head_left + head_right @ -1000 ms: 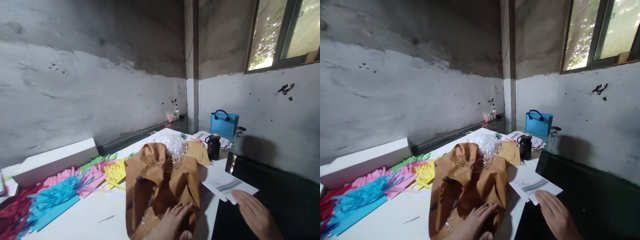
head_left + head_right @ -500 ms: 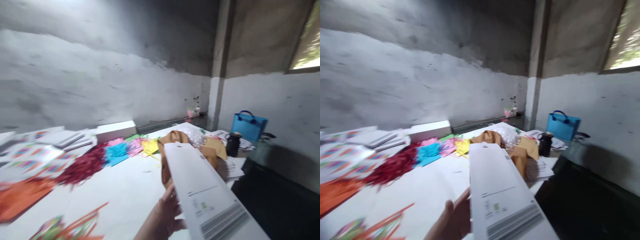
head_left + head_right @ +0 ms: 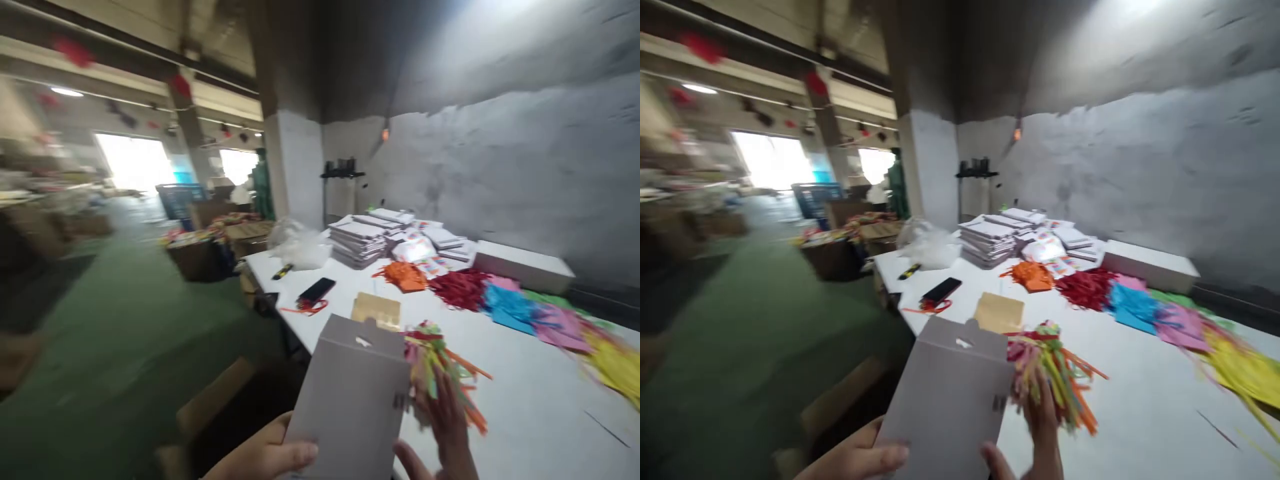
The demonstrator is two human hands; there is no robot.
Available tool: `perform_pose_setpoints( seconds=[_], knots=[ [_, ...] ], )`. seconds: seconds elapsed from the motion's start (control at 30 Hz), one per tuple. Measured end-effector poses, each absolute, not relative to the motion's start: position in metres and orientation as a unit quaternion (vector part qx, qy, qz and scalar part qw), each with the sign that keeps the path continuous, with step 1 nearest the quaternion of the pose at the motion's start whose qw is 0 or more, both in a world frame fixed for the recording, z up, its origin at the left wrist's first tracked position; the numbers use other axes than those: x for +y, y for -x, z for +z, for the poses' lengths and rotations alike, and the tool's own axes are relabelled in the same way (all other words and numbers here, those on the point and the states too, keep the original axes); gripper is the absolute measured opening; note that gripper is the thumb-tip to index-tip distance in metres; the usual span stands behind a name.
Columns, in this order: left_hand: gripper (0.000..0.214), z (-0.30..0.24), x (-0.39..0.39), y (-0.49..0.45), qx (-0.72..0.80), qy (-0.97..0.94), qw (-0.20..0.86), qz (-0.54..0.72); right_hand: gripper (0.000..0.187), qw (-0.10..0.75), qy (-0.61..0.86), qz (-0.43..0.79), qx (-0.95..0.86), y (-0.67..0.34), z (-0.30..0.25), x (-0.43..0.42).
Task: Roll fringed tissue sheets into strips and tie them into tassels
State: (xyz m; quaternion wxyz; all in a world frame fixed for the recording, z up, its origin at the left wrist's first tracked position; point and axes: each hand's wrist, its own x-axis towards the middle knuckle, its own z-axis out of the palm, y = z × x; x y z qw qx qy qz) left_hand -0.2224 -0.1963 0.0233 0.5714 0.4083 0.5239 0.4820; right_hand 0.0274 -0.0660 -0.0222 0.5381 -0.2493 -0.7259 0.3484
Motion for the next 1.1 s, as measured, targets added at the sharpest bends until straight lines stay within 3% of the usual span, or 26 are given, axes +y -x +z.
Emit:
perform_pose_setpoints(
  seconds=[0.1, 0.2, 0.27, 0.37, 0.5, 0.6, 0.77, 1.1],
  knots=[
    [0.071, 0.009, -0.25, 0.243, 0.5, -0.387, 0.582, 0.511, 0.089, 0.465, 0.194, 0.584, -0.636, 0.056, -0.053, -0.082],
    [0.072, -0.007, -0.282, 0.257, 0.492, -0.283, 0.56, 0.603, 0.085, 0.404, 0.168, 0.655, -0.617, 0.109, -0.091, -0.113],
    [0.061, -0.016, -0.295, 0.266, 0.512, -0.196, 0.531, 0.646, 0.08, 0.394, 0.166, 0.627, -0.651, 0.125, -0.105, -0.124],
    [0.053, -0.023, -0.307, 0.281, 0.536, -0.134, 0.497, 0.669, 0.071, 0.453, 0.16, 0.449, -0.754, 0.139, -0.101, -0.118],
    [0.045, -0.027, -0.313, 0.296, 0.572, -0.143, 0.498, 0.636, 0.051, 0.438, 0.011, 0.282, -0.853, 0.162, -0.071, -0.101],
    [0.044, -0.037, -0.312, 0.301, 0.539, -0.139, 0.53, 0.64, 0.046, 0.408, -0.02, 0.29, -0.865, 0.179, -0.057, -0.101],
    [0.036, -0.067, -0.317, 0.302, 0.496, -0.094, 0.555, 0.661, 0.021, 0.364, -0.011, 0.366, -0.856, 0.187, -0.06, -0.107],
    [0.032, -0.09, -0.321, 0.298, 0.452, -0.054, 0.579, 0.677, 0.023, 0.33, -0.011, 0.434, -0.838, 0.178, -0.076, -0.111]
  ],
)
